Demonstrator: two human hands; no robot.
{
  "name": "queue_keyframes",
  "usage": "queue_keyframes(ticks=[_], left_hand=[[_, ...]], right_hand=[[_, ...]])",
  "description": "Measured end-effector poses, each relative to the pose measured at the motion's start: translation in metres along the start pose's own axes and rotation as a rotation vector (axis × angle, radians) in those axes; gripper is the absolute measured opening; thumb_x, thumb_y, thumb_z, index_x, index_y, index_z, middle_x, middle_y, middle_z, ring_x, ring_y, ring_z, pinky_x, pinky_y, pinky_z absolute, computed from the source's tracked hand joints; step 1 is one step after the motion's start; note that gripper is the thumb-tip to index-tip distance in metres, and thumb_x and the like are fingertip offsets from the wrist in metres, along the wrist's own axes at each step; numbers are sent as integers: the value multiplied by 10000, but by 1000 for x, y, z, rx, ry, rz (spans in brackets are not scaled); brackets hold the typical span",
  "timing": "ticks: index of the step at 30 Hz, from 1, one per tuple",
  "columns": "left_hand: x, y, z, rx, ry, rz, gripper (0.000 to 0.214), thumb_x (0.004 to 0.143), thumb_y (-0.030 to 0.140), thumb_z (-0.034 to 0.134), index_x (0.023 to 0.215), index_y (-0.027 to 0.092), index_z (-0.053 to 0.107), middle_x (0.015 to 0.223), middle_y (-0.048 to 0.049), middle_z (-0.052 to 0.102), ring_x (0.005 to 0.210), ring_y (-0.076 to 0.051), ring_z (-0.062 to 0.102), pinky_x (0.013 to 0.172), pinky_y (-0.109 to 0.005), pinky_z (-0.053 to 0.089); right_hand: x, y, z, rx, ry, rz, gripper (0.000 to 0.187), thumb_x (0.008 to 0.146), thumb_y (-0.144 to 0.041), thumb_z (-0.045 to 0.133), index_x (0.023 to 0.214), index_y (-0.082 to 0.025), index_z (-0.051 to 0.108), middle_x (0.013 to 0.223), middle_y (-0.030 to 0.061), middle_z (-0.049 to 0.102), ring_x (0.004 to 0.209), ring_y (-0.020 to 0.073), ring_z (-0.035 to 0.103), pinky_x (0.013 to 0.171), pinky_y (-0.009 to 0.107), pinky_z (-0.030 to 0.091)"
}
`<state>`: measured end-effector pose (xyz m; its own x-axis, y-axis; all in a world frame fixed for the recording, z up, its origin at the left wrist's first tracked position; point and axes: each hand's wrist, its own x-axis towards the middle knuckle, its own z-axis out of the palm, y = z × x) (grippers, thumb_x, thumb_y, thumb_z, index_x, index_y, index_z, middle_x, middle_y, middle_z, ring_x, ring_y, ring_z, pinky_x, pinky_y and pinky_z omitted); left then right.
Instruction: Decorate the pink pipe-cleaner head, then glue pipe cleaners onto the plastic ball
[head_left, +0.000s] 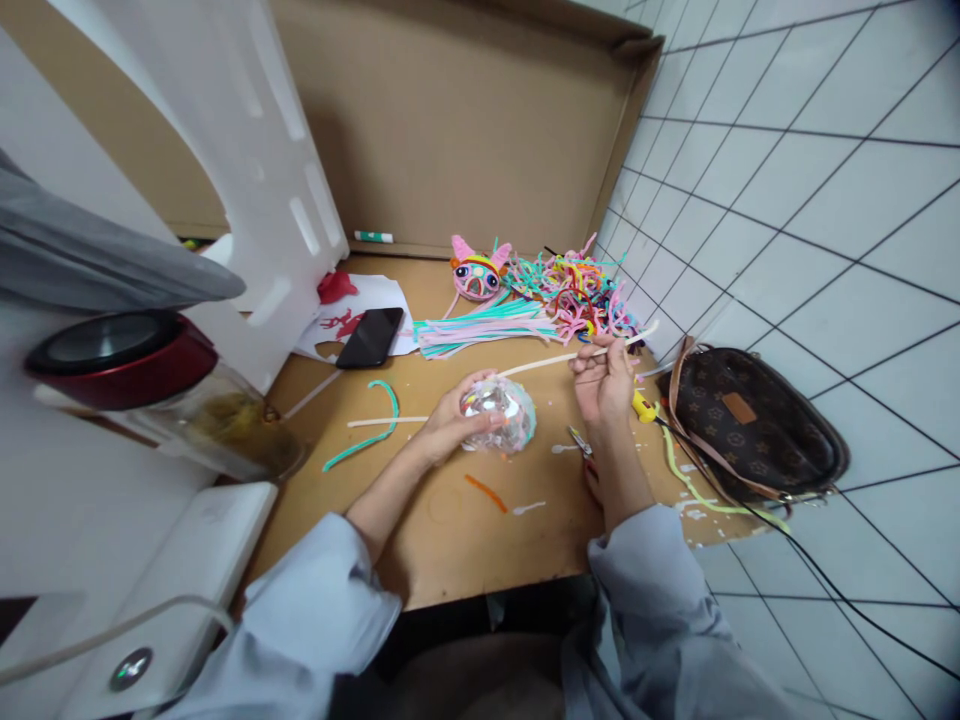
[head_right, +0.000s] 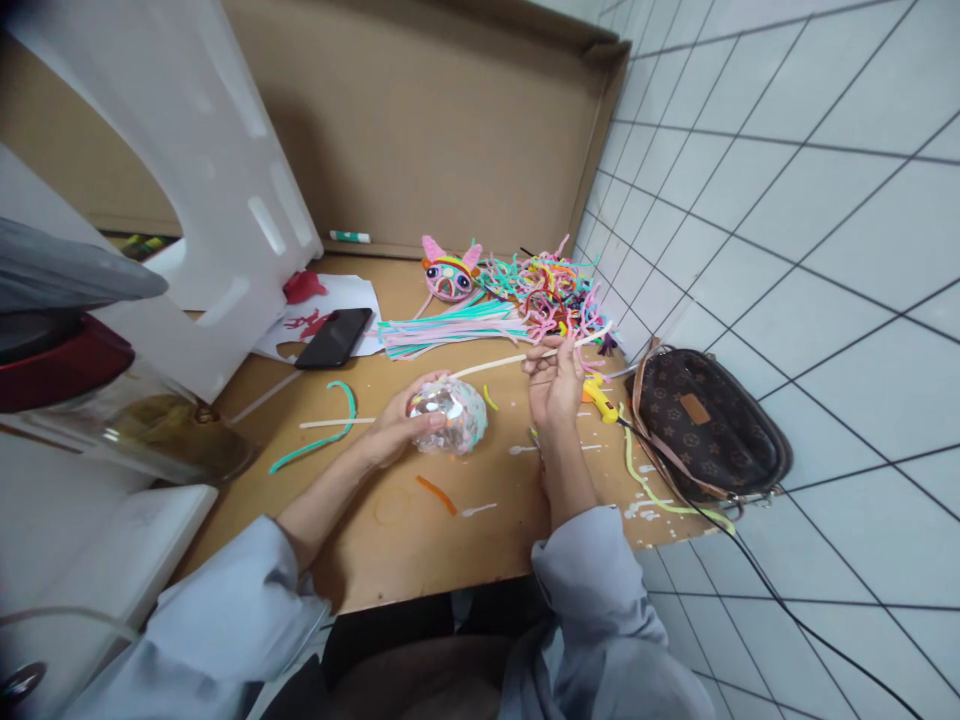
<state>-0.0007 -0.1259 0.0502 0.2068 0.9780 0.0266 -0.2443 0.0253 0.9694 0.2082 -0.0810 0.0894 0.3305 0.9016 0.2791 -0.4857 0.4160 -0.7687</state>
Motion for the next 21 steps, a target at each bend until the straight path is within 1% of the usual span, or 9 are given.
queue_keyframes(ticks=[1, 3, 6, 8, 10, 12, 15, 18, 21], left_hand=[[0, 0, -1, 0, -5, 6, 854, 470, 448, 916, 1233, 166, 656, 1142, -100, 693, 1011, -270, 647, 902, -347, 506], [0, -1, -2, -4, -22, 10, 860, 483, 476, 907, 1239, 162, 645, 1112, -94, 696, 993, -263, 646, 900, -344, 503], [-1, -2, -2, 8, -53, 15, 897, 488, 494, 900, 1266, 154, 610, 1120, -92, 687, 988, -250, 639, 911, -339, 496], [-2, -2, -1, 27, -77, 10, 919, 495, 497, 895, 1285, 144, 583, 1138, -99, 678, 997, -247, 634, 926, -342, 493], [-3, 0, 0, 48, -101, 1, 939, 503, 505, 888, 1301, 137, 557, 1147, -106, 674, 994, -247, 637, 926, -347, 496], [-4, 3, 1, 86, -118, 2, 952, 501, 513, 885, 1307, 140, 542, 1158, -108, 673, 997, -253, 642, 925, -351, 502], [-6, 8, 3, 202, -133, 15, 922, 497, 499, 884, 1286, 154, 555, 1182, -103, 672, 1044, -273, 639, 959, -363, 500], [-7, 10, 3, 310, -159, 5, 922, 505, 477, 871, 1300, 146, 543, 1231, -117, 658, 1096, -297, 633, 991, -386, 497], [-6, 10, 3, 367, -181, 35, 1005, 505, 458, 871, 1374, 142, 477, 1336, -146, 608, 1173, -315, 614, 1044, -409, 477]], right_hand=[[0, -1, -1, -2, -32, -6, 229, 938, -401, 597, 793, -224, 614, 635, -40, 653, 502, 78, 540, 534, 209, 477], [-4, -2, 0, -52, -153, 21, 170, 844, -390, 710, 855, -232, 648, 790, -18, 712, 581, 79, 573, 613, 228, 516], [-14, 1, 4, -226, -367, 127, 313, 709, -396, 818, 953, -243, 695, 1027, 22, 738, 754, 116, 633, 777, 278, 545], [-21, 4, 8, -330, -475, 188, 383, 691, -444, 827, 997, -242, 715, 1070, 28, 734, 874, 153, 657, 860, 302, 534], [-25, 7, 11, -374, -542, 229, 420, 701, -493, 814, 1022, -239, 722, 1032, 23, 736, 928, 173, 663, 888, 313, 525], [-27, 10, 12, -379, -584, 263, 427, 702, -517, 807, 1006, -228, 727, 969, 18, 737, 909, 175, 667, 876, 315, 529], [-25, 12, 11, -397, -614, 280, 375, 679, -493, 821, 896, -203, 725, 867, 10, 726, 824, 160, 660, 823, 303, 536], [-24, 14, 9, -453, -587, 233, 327, 674, -460, 820, 808, -189, 693, 781, -1, 706, 754, 148, 650, 761, 287, 536], [-24, 16, 10, -474, -518, 145, 323, 744, -484, 761, 830, -196, 643, 759, 3, 714, 744, 149, 673, 743, 285, 543]])
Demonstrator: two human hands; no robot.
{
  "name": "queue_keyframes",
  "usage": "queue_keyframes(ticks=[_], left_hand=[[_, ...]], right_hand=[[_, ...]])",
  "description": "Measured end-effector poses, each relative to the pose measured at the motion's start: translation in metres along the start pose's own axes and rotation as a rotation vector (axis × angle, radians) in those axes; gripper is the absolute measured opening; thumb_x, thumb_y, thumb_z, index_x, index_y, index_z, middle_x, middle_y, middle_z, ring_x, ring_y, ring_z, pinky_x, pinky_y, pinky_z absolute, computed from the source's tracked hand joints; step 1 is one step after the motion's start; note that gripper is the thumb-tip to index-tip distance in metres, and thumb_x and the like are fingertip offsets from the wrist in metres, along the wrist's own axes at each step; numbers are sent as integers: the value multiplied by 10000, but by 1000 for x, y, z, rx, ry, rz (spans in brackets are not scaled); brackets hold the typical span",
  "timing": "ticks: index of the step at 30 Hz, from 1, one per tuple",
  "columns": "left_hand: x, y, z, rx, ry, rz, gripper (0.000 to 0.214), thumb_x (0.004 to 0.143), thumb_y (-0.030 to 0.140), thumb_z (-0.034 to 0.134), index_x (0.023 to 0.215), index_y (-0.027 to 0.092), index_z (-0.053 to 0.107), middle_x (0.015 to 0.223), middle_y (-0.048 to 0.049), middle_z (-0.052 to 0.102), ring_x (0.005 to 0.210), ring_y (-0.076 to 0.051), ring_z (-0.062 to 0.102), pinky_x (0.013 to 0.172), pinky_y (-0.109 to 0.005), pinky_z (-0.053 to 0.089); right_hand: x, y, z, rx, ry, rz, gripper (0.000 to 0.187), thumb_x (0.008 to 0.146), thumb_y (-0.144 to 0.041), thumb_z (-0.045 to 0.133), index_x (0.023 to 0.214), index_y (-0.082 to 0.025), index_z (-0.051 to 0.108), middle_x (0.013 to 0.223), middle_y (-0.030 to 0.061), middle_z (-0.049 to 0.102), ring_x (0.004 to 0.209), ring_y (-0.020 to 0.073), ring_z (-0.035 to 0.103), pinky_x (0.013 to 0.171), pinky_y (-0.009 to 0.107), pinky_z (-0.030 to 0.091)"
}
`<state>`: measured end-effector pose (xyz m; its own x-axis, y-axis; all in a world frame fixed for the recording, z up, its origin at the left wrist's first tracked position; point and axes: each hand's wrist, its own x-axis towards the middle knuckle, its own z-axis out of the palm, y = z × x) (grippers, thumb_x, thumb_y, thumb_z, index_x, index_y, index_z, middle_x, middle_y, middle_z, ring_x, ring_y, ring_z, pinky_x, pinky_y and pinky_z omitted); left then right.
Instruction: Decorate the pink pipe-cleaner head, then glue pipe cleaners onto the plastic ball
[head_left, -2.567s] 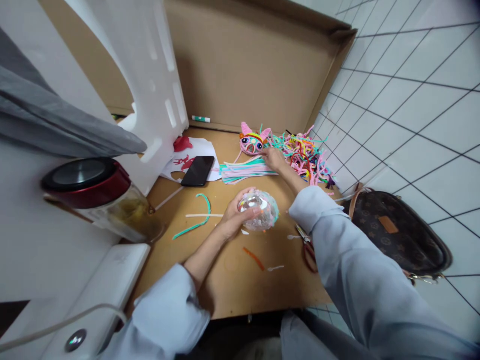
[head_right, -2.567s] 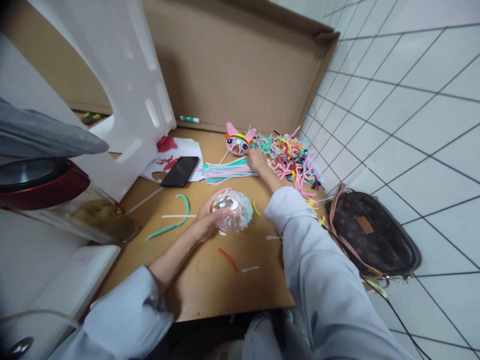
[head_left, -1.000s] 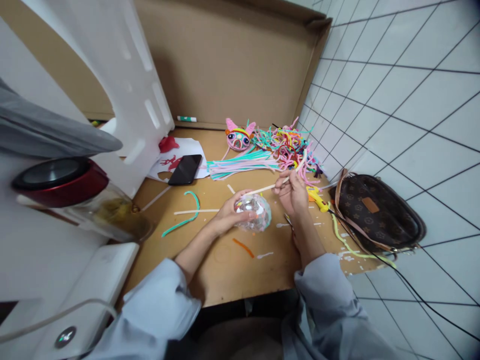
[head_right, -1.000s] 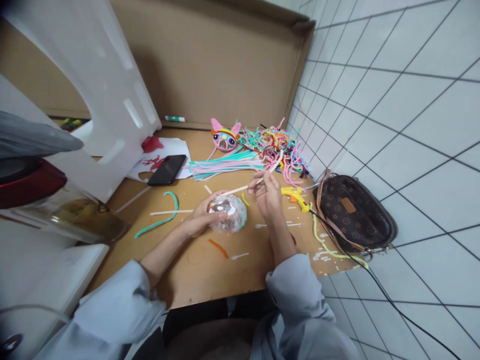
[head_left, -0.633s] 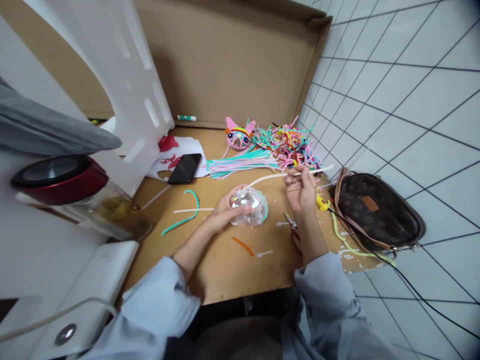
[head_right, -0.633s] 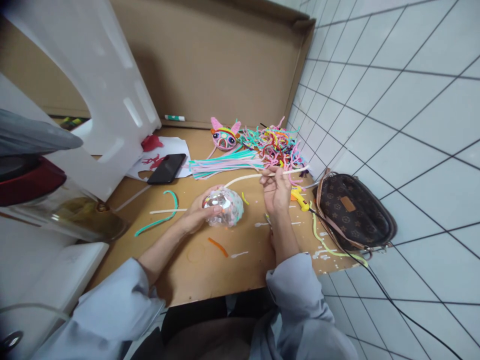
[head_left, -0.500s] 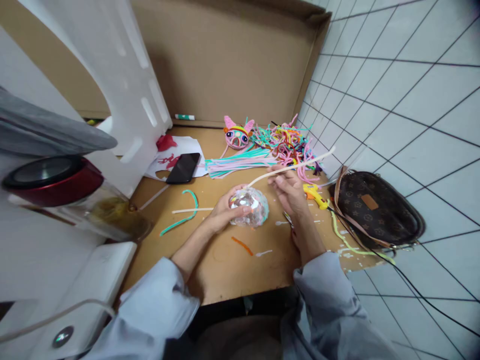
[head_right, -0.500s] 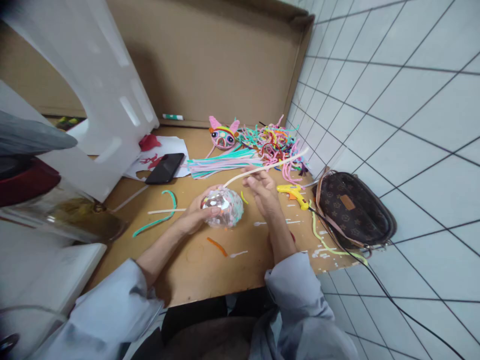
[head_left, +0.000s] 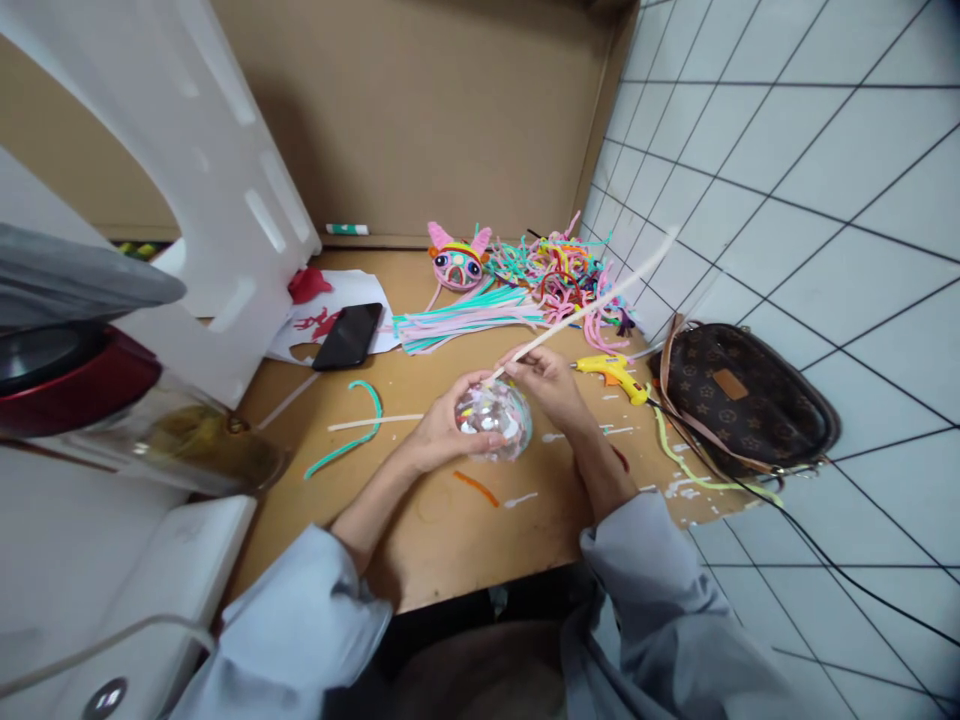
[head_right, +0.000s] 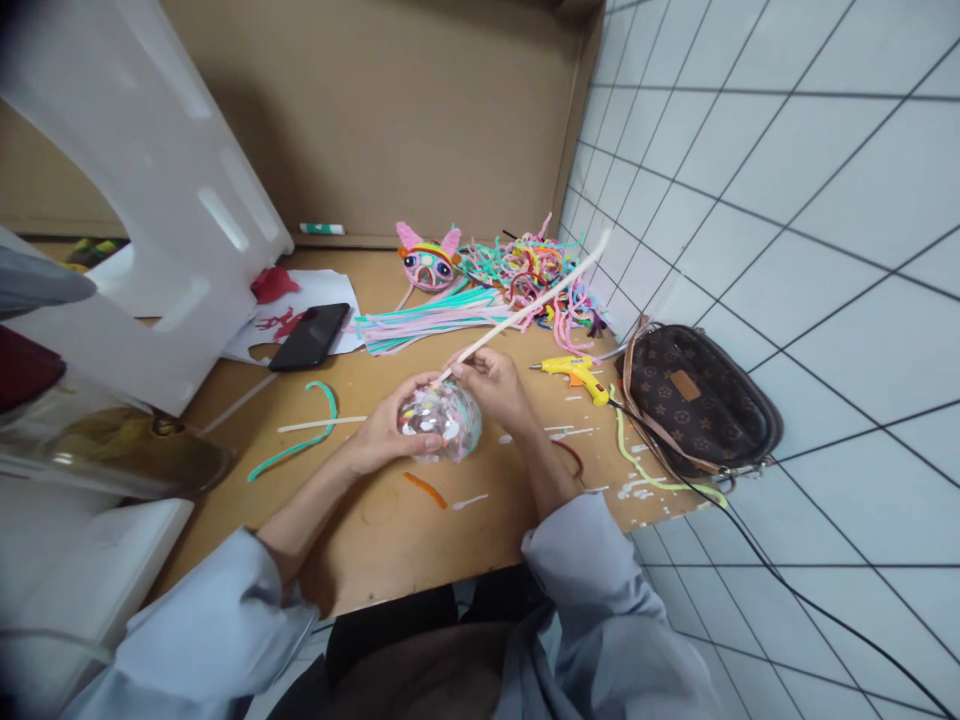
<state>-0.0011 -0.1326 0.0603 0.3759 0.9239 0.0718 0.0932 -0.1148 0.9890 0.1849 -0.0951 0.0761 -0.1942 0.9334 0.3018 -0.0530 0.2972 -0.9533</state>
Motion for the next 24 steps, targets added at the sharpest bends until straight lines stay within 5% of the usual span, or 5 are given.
queue_keyframes(ticks=[6, 11, 19, 24], left_hand=[[1, -2, -2, 38, -4, 58, 1177, 531, 417, 879, 1519, 160, 294, 1398, -170, 566, 1232, -307, 596, 1080, -421, 459], [2, -3, -7, 81, 25, 41, 1018, 523, 449, 864, 1403, 162, 438, 1362, -149, 579, 1166, -296, 615, 1008, -398, 503], [1, -6, -10, 135, 22, -19, 879, 513, 480, 851, 1270, 169, 530, 1188, -88, 642, 995, -242, 635, 906, -363, 529], [2, -4, -12, 153, 14, 42, 862, 521, 497, 846, 1252, 168, 529, 1313, -123, 578, 1184, -291, 586, 1039, -398, 472]], right_hand=[[-1, -4, 3, 38, 162, -70, 367, 869, -588, 610, 916, -248, 478, 749, -22, 719, 678, 139, 715, 651, 255, 558], [-4, -9, 4, 71, 160, -66, 382, 883, -606, 591, 926, -265, 425, 711, -39, 708, 715, 158, 746, 654, 262, 582], [-7, -18, 1, 76, 16, -69, 387, 821, -579, 699, 936, -237, 558, 850, 11, 748, 781, 164, 746, 780, 327, 612], [-8, -18, -1, 25, 38, -83, 344, 819, -542, 715, 928, -217, 681, 994, 54, 754, 887, 190, 741, 849, 369, 615]])
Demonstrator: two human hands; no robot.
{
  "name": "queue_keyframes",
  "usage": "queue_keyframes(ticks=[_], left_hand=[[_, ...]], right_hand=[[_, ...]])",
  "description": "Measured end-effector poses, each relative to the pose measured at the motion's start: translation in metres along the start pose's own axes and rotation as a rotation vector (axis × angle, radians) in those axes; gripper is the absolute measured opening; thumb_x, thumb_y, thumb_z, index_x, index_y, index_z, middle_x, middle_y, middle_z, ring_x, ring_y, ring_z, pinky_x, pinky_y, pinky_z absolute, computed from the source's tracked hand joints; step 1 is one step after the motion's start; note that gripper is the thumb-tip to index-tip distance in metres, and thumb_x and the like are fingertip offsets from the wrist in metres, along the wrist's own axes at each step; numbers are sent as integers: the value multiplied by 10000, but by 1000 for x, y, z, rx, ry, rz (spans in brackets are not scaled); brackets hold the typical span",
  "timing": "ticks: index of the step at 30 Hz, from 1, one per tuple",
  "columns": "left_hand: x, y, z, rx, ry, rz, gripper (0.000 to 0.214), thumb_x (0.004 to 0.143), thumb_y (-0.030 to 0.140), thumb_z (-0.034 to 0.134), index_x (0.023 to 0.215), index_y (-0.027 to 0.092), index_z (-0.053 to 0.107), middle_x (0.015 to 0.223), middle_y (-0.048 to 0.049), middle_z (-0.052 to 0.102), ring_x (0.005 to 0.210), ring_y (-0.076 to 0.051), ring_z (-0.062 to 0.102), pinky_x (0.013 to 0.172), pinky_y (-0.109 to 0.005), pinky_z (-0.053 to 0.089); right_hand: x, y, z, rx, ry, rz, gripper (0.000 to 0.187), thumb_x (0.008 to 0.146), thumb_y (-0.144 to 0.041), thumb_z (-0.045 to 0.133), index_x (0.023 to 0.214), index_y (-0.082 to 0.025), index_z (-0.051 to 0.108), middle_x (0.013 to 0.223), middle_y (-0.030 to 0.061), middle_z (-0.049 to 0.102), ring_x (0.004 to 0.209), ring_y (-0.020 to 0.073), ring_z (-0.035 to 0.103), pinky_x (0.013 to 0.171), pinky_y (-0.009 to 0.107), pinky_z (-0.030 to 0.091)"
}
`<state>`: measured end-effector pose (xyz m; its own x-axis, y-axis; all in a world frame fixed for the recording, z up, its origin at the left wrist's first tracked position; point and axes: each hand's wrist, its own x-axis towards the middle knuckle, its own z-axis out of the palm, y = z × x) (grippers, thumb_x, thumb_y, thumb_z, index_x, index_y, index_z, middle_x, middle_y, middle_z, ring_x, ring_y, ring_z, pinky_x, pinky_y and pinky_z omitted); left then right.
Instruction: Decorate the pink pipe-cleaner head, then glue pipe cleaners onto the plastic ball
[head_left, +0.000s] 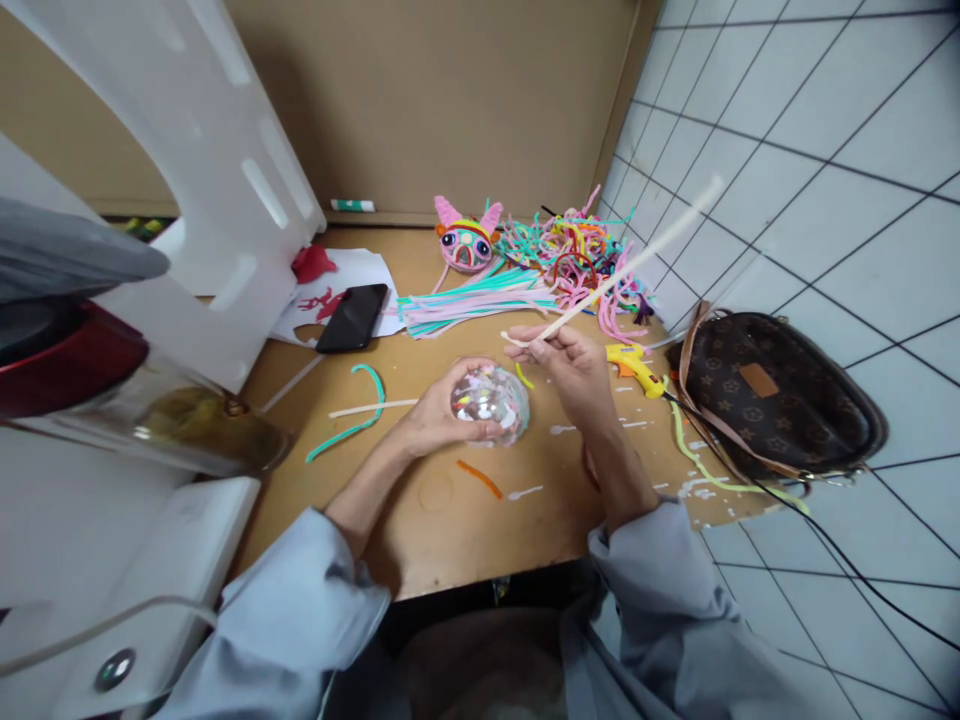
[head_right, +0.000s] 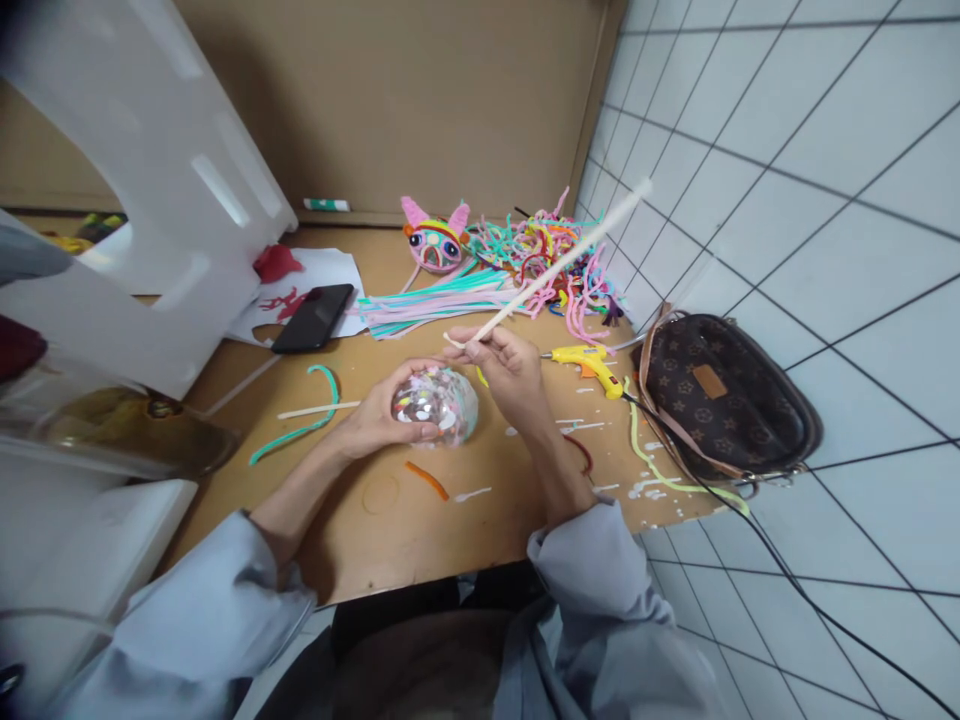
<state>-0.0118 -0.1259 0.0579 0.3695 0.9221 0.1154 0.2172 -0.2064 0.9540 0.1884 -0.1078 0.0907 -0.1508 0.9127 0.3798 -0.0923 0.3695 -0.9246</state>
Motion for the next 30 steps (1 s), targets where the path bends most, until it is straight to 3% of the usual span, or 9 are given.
queue_keyframes(ticks=[3, 6, 15, 22, 30], left_hand=[[-1, 3, -1, 5, -19, -34, 885, 525, 501, 843, 1271, 156, 514, 1302, -132, 579, 1158, -296, 604, 1031, -404, 484], [-2, 4, -2, -16, -42, -73, 906, 535, 500, 837, 1301, 157, 497, 1249, -115, 621, 1089, -285, 637, 986, -392, 515], [-2, 8, -5, 2, -13, -86, 875, 528, 474, 839, 1287, 162, 537, 1184, -84, 662, 1058, -282, 645, 954, -361, 527], [-1, 6, -1, -2, 41, -82, 875, 512, 475, 832, 1281, 155, 565, 1254, -101, 647, 1085, -290, 638, 969, -374, 527], [-2, 2, -6, -105, 48, -124, 965, 497, 526, 844, 1329, 134, 550, 1293, -139, 639, 1098, -319, 650, 991, -396, 520]], right_hand=[[0, 0, -2, -59, 24, -20, 331, 824, -531, 712, 893, -207, 728, 1052, 70, 750, 969, 208, 722, 901, 391, 602], [-1, -2, -2, -101, 20, -6, 318, 835, -512, 703, 890, -201, 739, 962, 66, 764, 935, 205, 721, 913, 402, 592], [-1, 2, 1, -36, 27, 55, 292, 799, -502, 717, 858, -219, 673, 803, 21, 746, 774, 186, 724, 769, 359, 609], [5, 20, -1, -115, 124, 56, 230, 826, -451, 649, 853, -225, 621, 733, -13, 675, 687, 152, 688, 677, 296, 572], [7, 51, -9, -250, 7, 199, 201, 825, -371, 575, 886, -190, 638, 572, -70, 572, 485, 106, 538, 506, 220, 426]])
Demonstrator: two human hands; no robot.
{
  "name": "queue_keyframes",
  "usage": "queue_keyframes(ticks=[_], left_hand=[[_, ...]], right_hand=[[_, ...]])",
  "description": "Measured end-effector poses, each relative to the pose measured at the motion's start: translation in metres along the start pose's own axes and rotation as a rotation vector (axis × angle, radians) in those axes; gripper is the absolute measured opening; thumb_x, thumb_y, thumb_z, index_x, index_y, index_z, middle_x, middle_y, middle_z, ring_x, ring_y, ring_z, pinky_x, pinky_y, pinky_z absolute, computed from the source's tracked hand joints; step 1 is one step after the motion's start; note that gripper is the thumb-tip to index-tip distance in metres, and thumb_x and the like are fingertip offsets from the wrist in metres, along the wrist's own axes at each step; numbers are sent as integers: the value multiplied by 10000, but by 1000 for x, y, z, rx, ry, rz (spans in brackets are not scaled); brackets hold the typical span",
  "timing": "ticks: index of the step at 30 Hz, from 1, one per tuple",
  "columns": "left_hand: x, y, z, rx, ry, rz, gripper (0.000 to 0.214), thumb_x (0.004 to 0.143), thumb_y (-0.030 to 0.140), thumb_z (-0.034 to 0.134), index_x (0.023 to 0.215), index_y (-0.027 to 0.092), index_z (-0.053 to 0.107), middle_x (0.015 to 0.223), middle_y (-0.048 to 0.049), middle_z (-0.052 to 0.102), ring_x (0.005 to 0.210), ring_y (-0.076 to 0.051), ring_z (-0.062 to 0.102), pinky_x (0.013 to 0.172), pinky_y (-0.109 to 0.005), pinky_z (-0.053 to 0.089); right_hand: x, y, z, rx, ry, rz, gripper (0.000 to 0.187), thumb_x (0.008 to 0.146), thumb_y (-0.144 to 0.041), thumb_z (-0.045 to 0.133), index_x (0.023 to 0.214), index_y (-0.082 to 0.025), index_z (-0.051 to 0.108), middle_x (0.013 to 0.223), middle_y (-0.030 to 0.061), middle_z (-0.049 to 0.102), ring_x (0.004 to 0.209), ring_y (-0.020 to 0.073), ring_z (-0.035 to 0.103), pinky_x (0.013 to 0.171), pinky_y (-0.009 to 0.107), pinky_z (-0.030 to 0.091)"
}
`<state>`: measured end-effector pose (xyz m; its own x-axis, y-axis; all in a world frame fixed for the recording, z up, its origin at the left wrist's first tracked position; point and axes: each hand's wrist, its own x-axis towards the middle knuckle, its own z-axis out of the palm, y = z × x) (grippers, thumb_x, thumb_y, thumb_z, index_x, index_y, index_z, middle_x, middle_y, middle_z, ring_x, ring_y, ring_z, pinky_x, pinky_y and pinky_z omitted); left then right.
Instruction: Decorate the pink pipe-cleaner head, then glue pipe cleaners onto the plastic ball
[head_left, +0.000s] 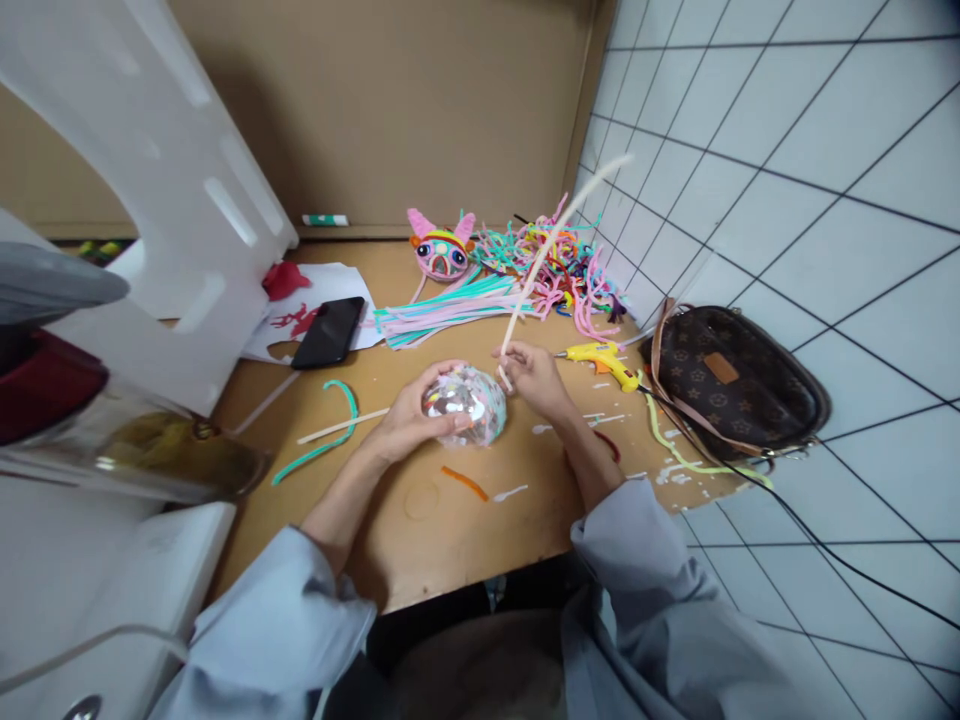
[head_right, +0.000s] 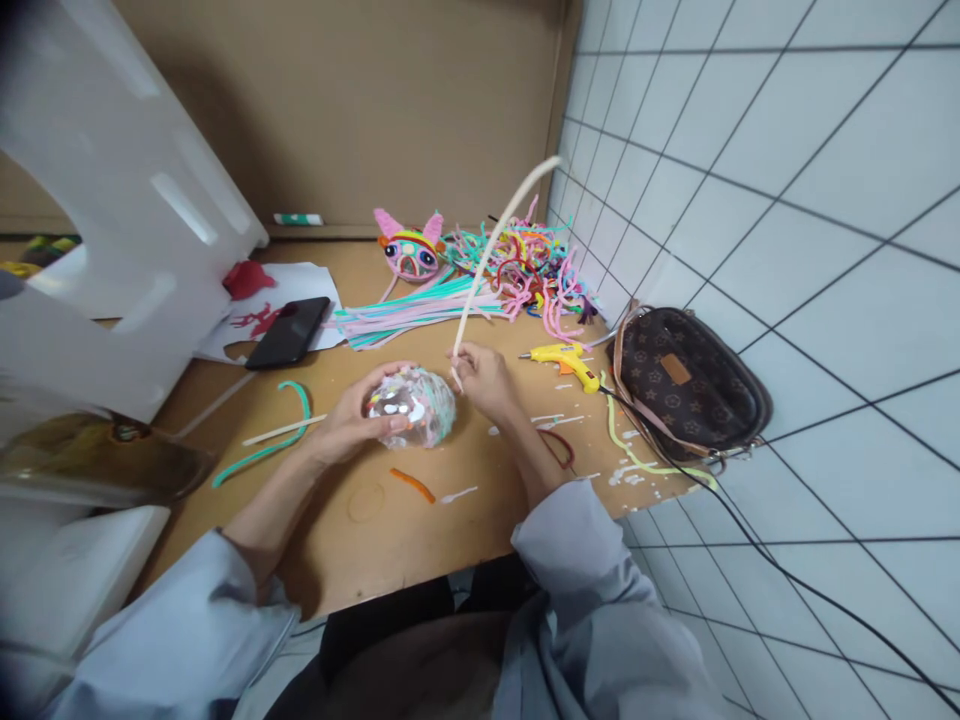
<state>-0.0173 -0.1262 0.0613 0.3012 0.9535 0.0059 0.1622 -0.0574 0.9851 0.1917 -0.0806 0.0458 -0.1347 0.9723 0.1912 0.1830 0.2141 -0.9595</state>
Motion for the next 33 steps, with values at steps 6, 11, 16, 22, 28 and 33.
queue_keyframes(ticks=[6, 11, 16, 22, 28, 33], left_hand=[[0, -3, 1, 2, -23, 8, 962, 510, 527, 847, 1340, 136, 556, 1303, -142, 645, 1127, -331, 644, 1024, -418, 506], [2, -3, 0, 44, -9, 9, 927, 516, 534, 842, 1316, 143, 583, 1277, -138, 661, 1110, -335, 647, 1018, -440, 510], [2, 0, 2, 41, -11, 5, 950, 499, 535, 843, 1314, 127, 570, 1270, -146, 660, 1091, -329, 658, 969, -410, 539], [1, 3, 6, 29, -4, 28, 912, 512, 516, 830, 1297, 127, 580, 1234, -139, 676, 1068, -328, 663, 930, -395, 552], [3, -3, 4, 24, 8, 43, 941, 513, 544, 821, 1316, 124, 569, 1245, -138, 668, 1084, -324, 658, 956, -405, 538], [3, -4, 4, -2, 35, 51, 945, 500, 548, 819, 1310, 128, 574, 1237, -140, 663, 1119, -344, 635, 1015, -446, 502]], right_hand=[[4, 8, 8, -221, 41, 57, 174, 847, -256, 572, 917, -174, 709, 716, -5, 693, 657, 157, 652, 699, 284, 523], [-2, -11, -6, -633, 245, -31, 295, 903, -223, 543, 1151, -165, 693, 1110, 125, 730, 1040, 239, 674, 987, 361, 487], [-16, -23, -46, -1125, 447, 198, 409, 939, -249, 515, 1288, -53, 598, 1287, 261, 626, 1223, 361, 572, 1050, 497, 428], [-30, -8, -87, -1266, 422, 476, 545, 917, -331, 580, 1293, 63, 559, 1258, 362, 598, 1180, 417, 592, 956, 508, 475], [-36, -3, -93, -1181, 483, 510, 516, 887, -363, 581, 1300, -57, 620, 1274, 251, 623, 1216, 371, 583, 995, 434, 452], [-40, -12, -82, -1049, 613, 395, 523, 831, -361, 604, 1295, -120, 644, 1204, 203, 634, 1125, 329, 621, 944, 385, 463]])
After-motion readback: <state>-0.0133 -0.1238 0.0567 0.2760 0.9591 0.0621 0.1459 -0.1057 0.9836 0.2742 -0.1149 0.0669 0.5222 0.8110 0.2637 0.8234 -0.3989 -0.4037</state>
